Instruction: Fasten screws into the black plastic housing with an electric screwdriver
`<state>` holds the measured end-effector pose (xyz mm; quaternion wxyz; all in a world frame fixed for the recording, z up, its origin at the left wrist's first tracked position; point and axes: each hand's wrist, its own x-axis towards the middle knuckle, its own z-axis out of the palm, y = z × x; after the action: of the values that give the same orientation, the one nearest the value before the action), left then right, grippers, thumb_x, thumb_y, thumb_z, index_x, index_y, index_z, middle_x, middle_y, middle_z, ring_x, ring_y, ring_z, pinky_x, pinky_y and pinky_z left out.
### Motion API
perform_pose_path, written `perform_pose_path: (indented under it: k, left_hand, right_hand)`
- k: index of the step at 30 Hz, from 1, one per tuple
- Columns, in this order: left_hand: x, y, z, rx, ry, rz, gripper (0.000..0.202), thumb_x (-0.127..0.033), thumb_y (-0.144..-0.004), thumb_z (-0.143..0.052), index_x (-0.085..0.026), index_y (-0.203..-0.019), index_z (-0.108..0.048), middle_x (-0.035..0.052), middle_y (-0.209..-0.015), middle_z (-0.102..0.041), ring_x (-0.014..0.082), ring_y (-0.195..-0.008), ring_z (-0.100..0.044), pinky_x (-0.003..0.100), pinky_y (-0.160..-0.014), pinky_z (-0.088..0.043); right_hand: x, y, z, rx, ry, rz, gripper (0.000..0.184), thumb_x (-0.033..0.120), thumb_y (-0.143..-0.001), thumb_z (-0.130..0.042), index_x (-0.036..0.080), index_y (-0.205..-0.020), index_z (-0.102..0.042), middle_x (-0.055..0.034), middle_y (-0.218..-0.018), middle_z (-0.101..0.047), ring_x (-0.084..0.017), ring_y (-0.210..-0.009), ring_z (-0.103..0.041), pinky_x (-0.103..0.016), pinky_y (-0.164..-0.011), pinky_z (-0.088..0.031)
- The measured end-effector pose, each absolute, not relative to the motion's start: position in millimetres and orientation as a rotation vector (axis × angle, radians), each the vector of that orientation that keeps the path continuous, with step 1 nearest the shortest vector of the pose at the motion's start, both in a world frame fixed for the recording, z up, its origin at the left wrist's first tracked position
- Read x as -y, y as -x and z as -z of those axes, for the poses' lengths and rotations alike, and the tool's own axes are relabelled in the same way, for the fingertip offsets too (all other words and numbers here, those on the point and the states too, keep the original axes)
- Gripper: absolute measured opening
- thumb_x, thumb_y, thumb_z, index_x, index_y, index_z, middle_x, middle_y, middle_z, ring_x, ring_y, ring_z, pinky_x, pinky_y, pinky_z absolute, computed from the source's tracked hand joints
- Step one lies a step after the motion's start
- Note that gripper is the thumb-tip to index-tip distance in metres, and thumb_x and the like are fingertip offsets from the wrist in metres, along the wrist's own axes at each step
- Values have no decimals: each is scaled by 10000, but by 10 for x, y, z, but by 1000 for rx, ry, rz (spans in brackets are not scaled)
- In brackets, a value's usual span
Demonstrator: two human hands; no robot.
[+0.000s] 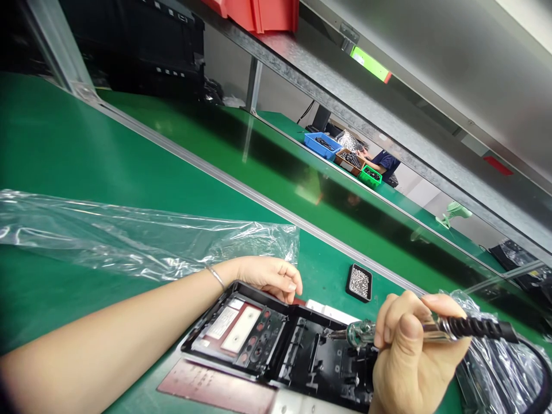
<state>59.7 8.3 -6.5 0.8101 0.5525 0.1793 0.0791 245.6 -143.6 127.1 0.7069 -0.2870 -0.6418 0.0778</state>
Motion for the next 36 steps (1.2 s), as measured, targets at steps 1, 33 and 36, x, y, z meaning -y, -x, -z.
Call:
perform_pose_path:
  k: [1, 33, 36]
  left_hand:
    - [-80, -595, 60, -384, -1181, -170, 425, -466, -582, -834, -181, -862, -689, -1, -774, -713, 96, -722, -656, 173, -685, -518]
    - [-86, -598, 86, -353, -1180, -167, 394, -422, -621, -825, -171, -888, -680, 4, -785, -715, 96, -729, -657, 178, -685, -512]
    - [-87, -598, 92, -347, -1179, -172, 381, -411, -636, -818, -169, -894, -678, 6, -786, -716, 96, -730, -656, 177, -680, -510]
  right_hand:
    - [1434, -2456, -1272, 1427, 635, -170, 158, 114, -962, -461, 147, -1080, -361, 52, -578, -320, -64, -452, -327, -162, -455, -321]
    - [1422, -2489, -1256, 1428, 634, -192, 165, 106, -964, -462, 153, -1093, -371, 47, -593, -321, -61, -466, -342, -165, -475, -340]
    - [1430, -2482, -1266, 1433, 638, -187, 163, 105, -964, -458, 153, -1091, -367, 49, -587, -323, -62, -457, -336, -167, -470, -335]
